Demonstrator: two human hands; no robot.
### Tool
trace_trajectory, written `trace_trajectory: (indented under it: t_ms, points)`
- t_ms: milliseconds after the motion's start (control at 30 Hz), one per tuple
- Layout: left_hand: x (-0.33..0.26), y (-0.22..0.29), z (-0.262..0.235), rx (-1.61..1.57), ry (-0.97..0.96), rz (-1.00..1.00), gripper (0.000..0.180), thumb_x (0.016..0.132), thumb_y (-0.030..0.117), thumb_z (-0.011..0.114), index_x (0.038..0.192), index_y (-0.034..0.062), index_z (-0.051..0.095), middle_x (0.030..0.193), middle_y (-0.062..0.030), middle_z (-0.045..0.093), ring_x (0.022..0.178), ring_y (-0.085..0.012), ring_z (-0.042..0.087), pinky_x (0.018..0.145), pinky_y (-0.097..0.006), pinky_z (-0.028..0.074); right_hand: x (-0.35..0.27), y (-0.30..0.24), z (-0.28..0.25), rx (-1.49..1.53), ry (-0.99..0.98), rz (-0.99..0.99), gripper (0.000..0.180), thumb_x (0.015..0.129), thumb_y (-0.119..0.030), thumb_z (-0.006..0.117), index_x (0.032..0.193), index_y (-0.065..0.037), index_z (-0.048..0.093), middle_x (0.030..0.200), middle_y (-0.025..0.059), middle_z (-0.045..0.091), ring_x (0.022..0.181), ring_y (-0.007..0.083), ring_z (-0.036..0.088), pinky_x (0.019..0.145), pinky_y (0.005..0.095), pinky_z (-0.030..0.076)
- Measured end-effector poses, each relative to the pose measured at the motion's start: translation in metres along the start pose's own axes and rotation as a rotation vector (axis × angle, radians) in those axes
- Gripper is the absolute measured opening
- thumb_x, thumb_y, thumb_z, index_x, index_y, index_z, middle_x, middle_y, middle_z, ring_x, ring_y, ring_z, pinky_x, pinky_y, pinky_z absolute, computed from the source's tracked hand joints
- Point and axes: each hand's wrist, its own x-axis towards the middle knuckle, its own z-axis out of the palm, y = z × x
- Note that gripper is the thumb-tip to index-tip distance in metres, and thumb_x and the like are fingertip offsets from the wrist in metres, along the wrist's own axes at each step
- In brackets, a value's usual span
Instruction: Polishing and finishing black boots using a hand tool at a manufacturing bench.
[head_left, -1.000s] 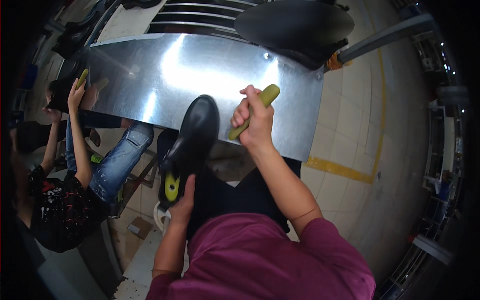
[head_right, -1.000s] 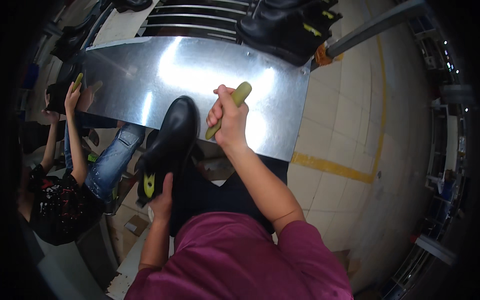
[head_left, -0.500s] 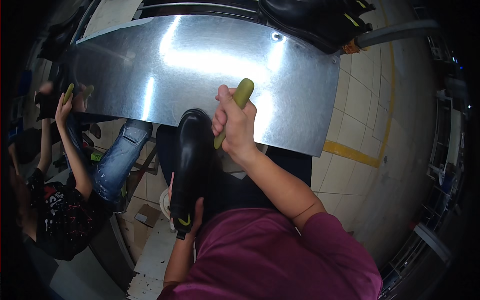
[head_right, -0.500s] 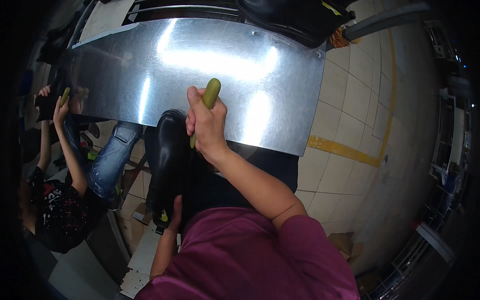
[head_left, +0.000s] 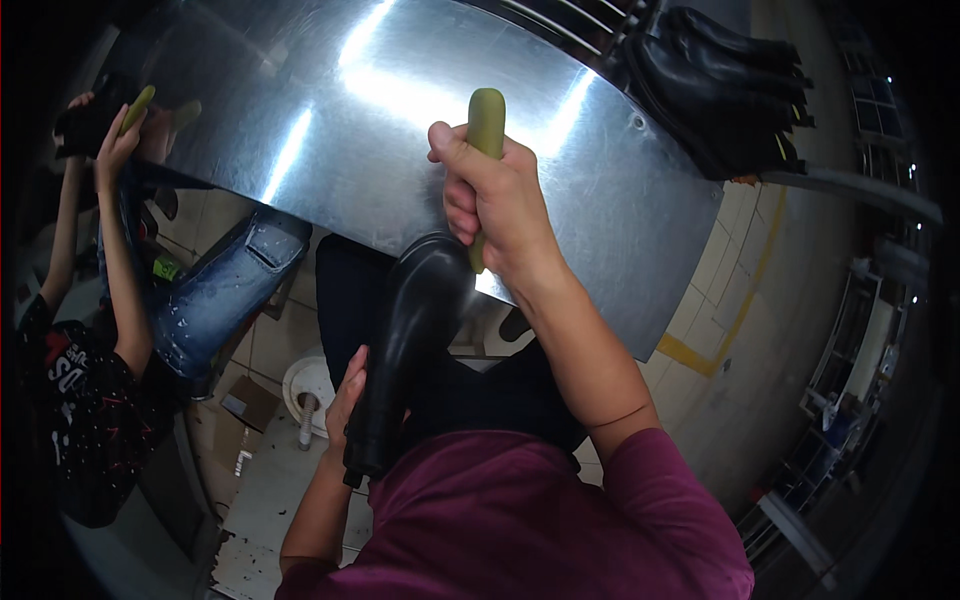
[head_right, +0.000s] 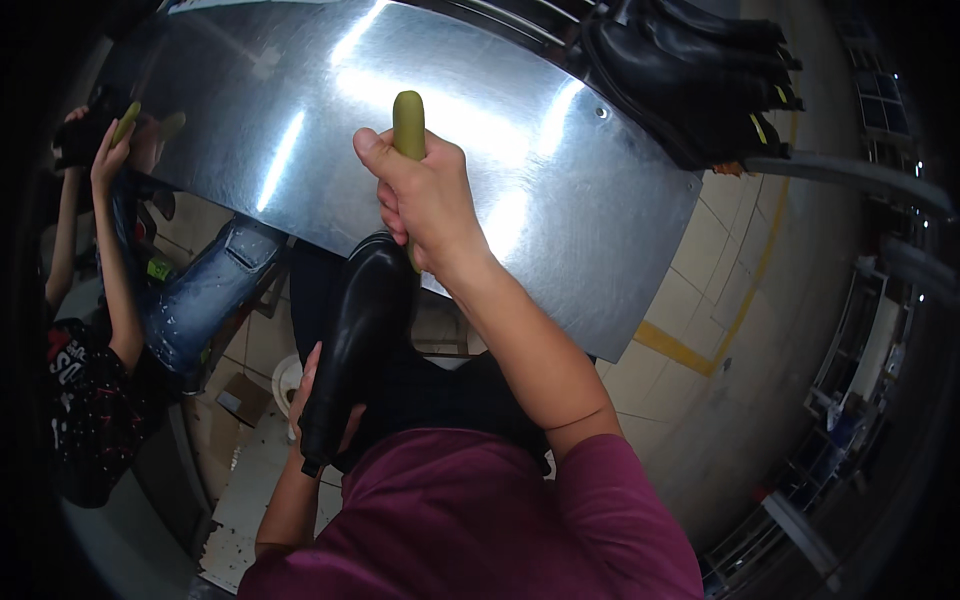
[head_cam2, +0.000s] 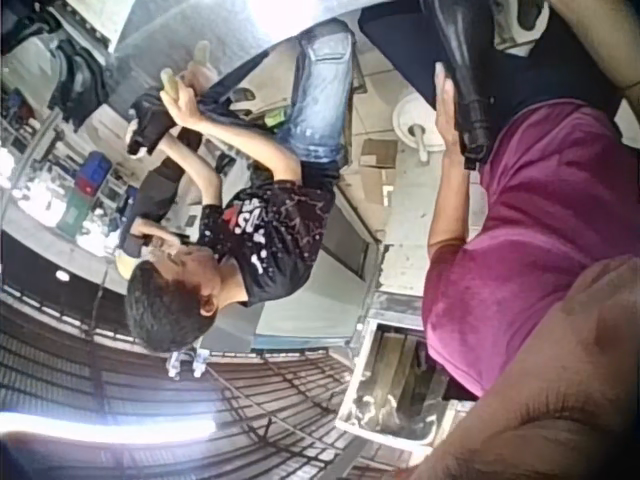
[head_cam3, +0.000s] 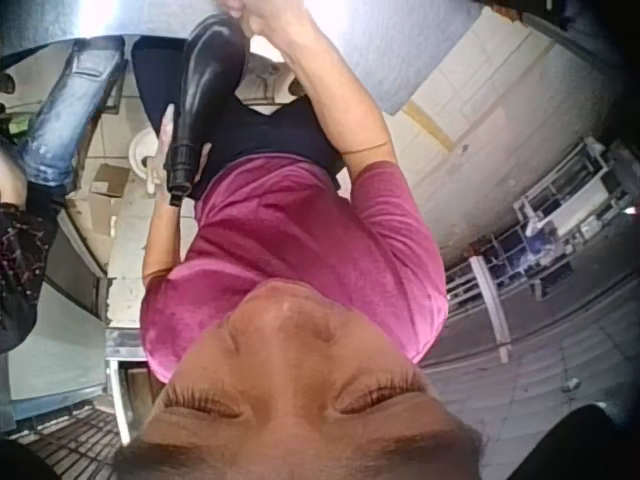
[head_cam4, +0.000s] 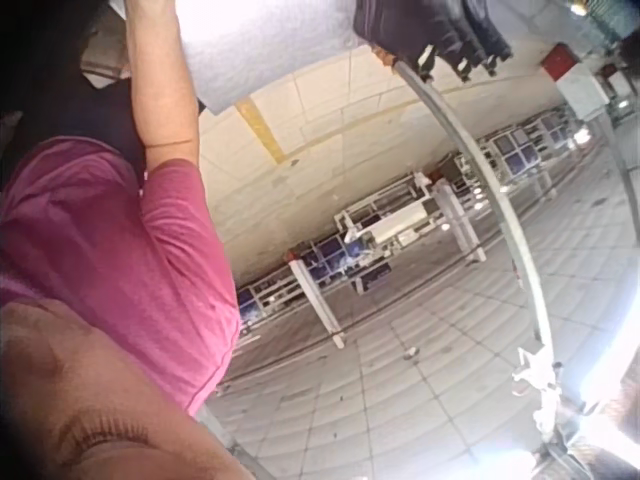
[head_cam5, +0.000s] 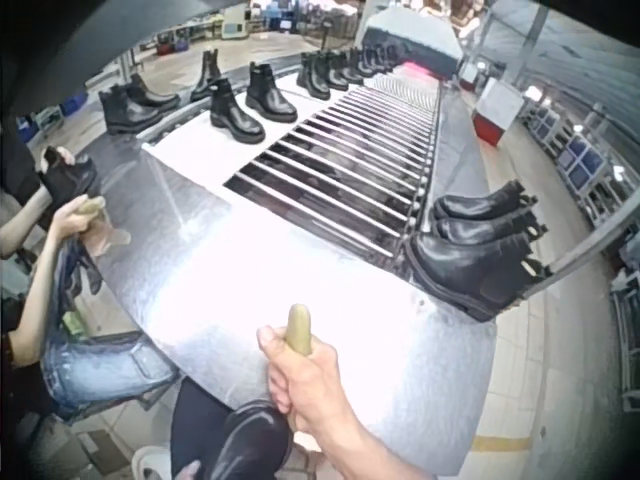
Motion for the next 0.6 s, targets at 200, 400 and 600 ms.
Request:
trace_trajectory:
  t_ms: [200, 400, 600]
  points:
    - [-0.012, -0.019, -0.002, 0.062, -0.053, 0.072, 0.077, 0.086, 0.027, 0.081, 0.145, -0.0037, 0.041, 0.144, -0.0314, 0.050, 0.137, -0.0501, 0.050, 0.114, -0.053, 0.044, 0.011, 0.001, 0.017, -0.199, -0.088, 0.063, 0.032, 0.092, -0.033, 0.077, 0.091, -0.005, 0.062, 0.056, -0.0052, 0.042, 0.042, 0.0045, 0.035, 0.039, 0.0234, 0.026]
    - [-0.004, -0.013, -0.003, 0.030, -0.010, 0.106, 0.085, 0.088, 0.026, 0.080, 0.152, -0.0032, 0.033, 0.145, -0.0334, 0.051, 0.134, -0.0506, 0.053, 0.111, -0.052, 0.047, 0.021, -0.001, 0.026, -0.286, -0.174, 0.053, 0.031, 0.092, -0.032, 0.078, 0.089, -0.005, 0.063, 0.057, -0.0053, 0.044, 0.042, 0.0041, 0.034, 0.039, 0.0238, 0.024]
    - [0.017, 0.015, -0.015, -0.081, -0.006, 0.013, 0.083, 0.077, -0.002, 0.087, 0.149, 0.0017, 0.046, 0.151, -0.0277, 0.049, 0.138, -0.0385, 0.054, 0.111, -0.046, 0.050, 0.024, 0.000, 0.025, -0.326, -0.171, -0.012, 0.032, 0.093, -0.030, 0.076, 0.082, -0.006, 0.058, 0.057, -0.0040, 0.044, 0.042, 0.0063, 0.036, 0.038, 0.0266, 0.027]
